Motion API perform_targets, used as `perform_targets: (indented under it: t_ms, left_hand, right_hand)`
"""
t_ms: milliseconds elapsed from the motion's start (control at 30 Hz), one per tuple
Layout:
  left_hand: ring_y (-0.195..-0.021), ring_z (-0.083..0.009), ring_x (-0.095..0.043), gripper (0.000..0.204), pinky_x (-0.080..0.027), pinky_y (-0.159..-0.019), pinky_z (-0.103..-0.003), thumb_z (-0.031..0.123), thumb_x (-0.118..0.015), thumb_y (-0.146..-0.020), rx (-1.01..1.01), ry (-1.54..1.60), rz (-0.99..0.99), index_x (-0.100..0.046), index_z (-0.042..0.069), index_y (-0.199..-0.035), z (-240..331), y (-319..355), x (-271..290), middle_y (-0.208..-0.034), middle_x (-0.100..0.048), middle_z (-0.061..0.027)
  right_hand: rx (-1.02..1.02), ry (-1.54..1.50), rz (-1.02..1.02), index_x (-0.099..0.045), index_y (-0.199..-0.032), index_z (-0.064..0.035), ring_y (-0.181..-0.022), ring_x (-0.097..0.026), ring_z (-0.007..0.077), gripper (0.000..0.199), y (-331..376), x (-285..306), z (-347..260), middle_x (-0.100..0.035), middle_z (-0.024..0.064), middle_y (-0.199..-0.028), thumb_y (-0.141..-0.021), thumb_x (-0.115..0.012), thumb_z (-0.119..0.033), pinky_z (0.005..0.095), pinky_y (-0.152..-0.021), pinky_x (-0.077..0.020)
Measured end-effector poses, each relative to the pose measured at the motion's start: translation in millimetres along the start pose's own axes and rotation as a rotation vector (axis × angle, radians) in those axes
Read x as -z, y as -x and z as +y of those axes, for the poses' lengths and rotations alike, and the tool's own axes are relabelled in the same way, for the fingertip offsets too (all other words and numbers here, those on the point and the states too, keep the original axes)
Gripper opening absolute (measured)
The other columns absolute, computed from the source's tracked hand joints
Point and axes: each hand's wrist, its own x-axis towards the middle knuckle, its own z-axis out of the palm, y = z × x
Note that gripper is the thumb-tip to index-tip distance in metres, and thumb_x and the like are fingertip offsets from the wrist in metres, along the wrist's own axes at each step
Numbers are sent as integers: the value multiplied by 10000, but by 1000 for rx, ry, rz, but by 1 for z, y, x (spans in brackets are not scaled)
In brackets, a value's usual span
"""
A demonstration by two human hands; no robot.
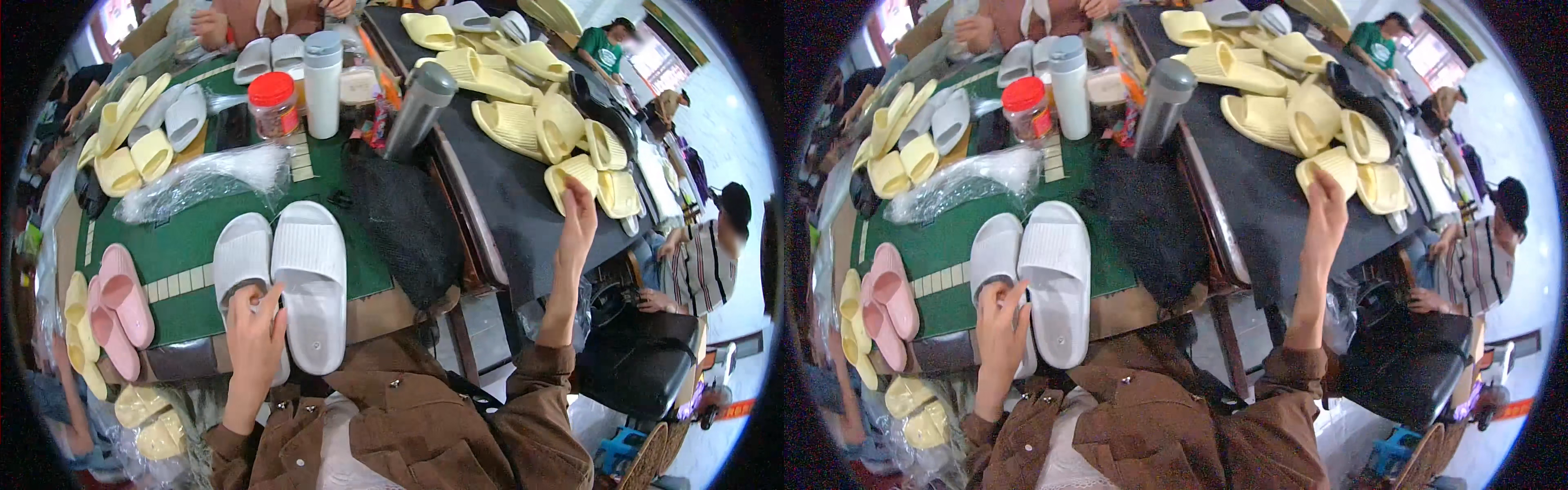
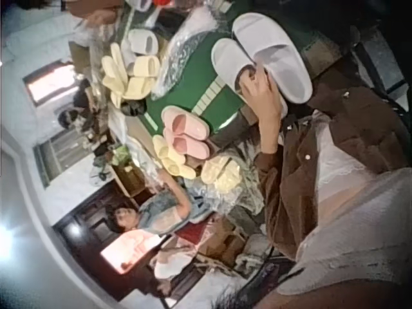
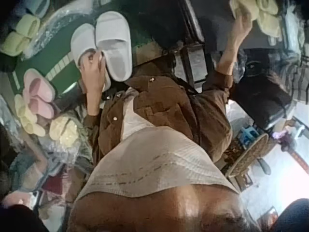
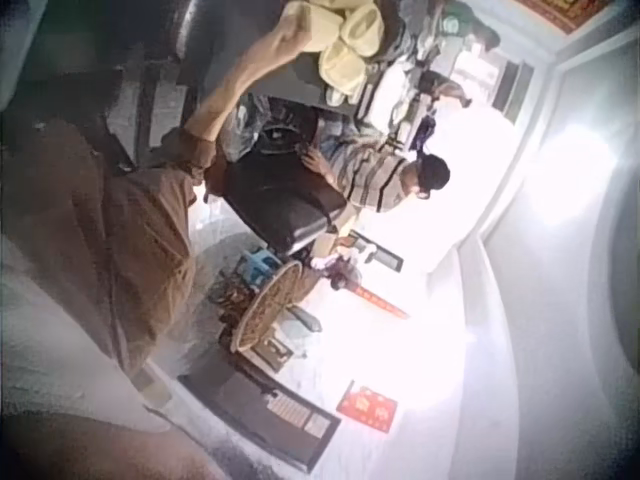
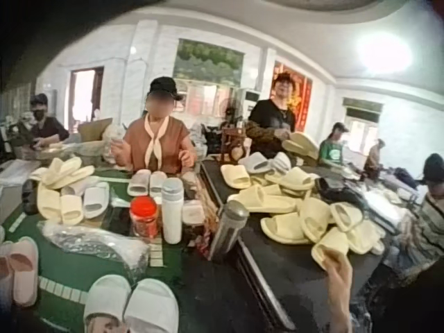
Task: The person assembles plastic slippers by hand at a workbench. They pick up pairs of yellow, pink, white, and black slippers, align the soles and straps, and press them together to secure the fit. The person handles the slippers one pair at a time, inspecting the alignment and pressing the components firmly before placing them aside.
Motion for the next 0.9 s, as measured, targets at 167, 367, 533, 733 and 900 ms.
perform_targets:
  t_ms: [167, 367, 533, 733, 900]
  left_hand:
    - [-1076, -354, -475, 502, -396, -900, -466, 175, -708, -797, 36, -182, -65, -579, 113, -1278, 0, 7, -11, -1135, -495, -155]
    - [-1043, -352, -455, 493, -381, -848, -471, 280, -667, -825, 18, -295, -91, -577, 105, -1277, -4, 4, -25, -1090, -505, -151]
    - [-993, -339, -465, 463, -388, -812, -458, 258, -667, -804, -26, -272, -2, -606, 106, -1237, -10, 4, -31, -1034, -515, -138]
    - [-966, -319, -470, 459, -392, -782, -440, 202, -684, -770, -36, -207, 75, -617, 105, -1214, -10, 4, -30, -1020, -518, -128]
    - [-967, -312, -461, 472, -384, -772, -437, 189, -693, -764, -25, -191, 72, -604, 111, -1220, -13, 8, -32, -1035, -510, -120]
  right_hand:
    - [178, 407, 198, -534, -1293, 7, -1265, -442, 269, 445, -47, 47, 61, -482, 178, -1343, -919, -629, -216, 393, -1072, -337]
    - [189, 729, -22, -249, -1480, 11, -1351, -311, 422, 974, -69, 56, 88, -338, 290, -1434, -776, -765, -423, 473, -1131, -249]
    - [325, 742, 11, -292, -1466, 2, -1347, -327, 409, 858, -68, 52, 99, -350, 268, -1450, -809, -760, -292, 476, -1131, -251]
    - [317, 742, 38, -392, -1441, -33, -1333, -358, 363, 664, -73, 62, 101, -400, 235, -1429, -928, -612, -393, 448, -1117, -277]
    - [261, 830, 296, -553, -1320, -40, -1279, -420, 389, 555, -109, 100, 106, -461, 259, -1361, -949, -558, -452, 466, -1064, -339]
